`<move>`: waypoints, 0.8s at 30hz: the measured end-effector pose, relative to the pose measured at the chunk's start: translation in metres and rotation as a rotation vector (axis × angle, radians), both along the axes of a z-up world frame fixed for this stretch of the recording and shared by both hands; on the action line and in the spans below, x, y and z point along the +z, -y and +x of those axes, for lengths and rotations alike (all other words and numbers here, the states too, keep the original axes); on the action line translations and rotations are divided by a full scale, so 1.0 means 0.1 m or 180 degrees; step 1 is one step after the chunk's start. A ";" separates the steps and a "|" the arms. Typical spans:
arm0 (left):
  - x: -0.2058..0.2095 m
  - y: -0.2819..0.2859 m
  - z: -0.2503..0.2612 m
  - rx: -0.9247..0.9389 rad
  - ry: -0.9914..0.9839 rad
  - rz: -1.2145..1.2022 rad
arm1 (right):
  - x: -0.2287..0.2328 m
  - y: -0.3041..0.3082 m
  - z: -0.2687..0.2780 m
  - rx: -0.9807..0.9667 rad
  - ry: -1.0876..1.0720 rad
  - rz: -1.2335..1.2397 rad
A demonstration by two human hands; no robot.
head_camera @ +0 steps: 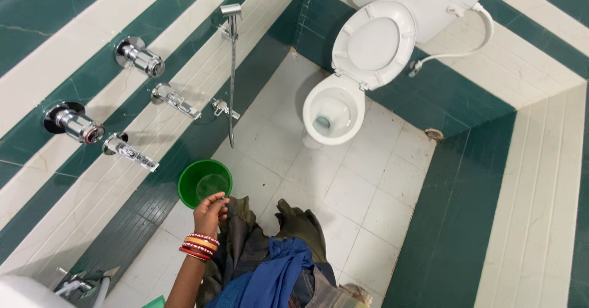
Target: The person wipes several wall-mounted faucets and a hand shower using a cloth.
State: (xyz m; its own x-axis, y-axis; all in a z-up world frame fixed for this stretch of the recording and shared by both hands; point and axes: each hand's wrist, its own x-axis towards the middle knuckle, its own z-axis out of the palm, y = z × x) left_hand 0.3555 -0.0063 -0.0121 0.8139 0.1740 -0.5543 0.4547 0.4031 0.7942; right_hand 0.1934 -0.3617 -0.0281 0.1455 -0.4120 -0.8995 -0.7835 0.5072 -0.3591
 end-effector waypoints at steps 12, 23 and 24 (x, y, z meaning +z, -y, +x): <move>-0.40 1.19 0.99 0.0537 0.0250 0.0090 | 0.33 1.90 2.34 0.1188 0.0300 -0.0626; 0.04 1.83 1.16 0.0508 0.0890 0.1227 | 1.14 0.89 4.55 0.2616 0.2908 0.2013; 0.11 1.82 1.17 0.0502 0.0941 0.1316 | 1.27 0.67 4.60 0.2578 0.3077 0.2691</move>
State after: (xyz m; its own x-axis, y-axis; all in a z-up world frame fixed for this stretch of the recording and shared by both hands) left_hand 0.4720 -0.1881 -0.0009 0.8714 0.4623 -0.1644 0.1465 0.0747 0.9864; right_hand 0.6534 -0.4282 0.0989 0.7271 0.6383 -0.2528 -0.5846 0.3825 -0.7155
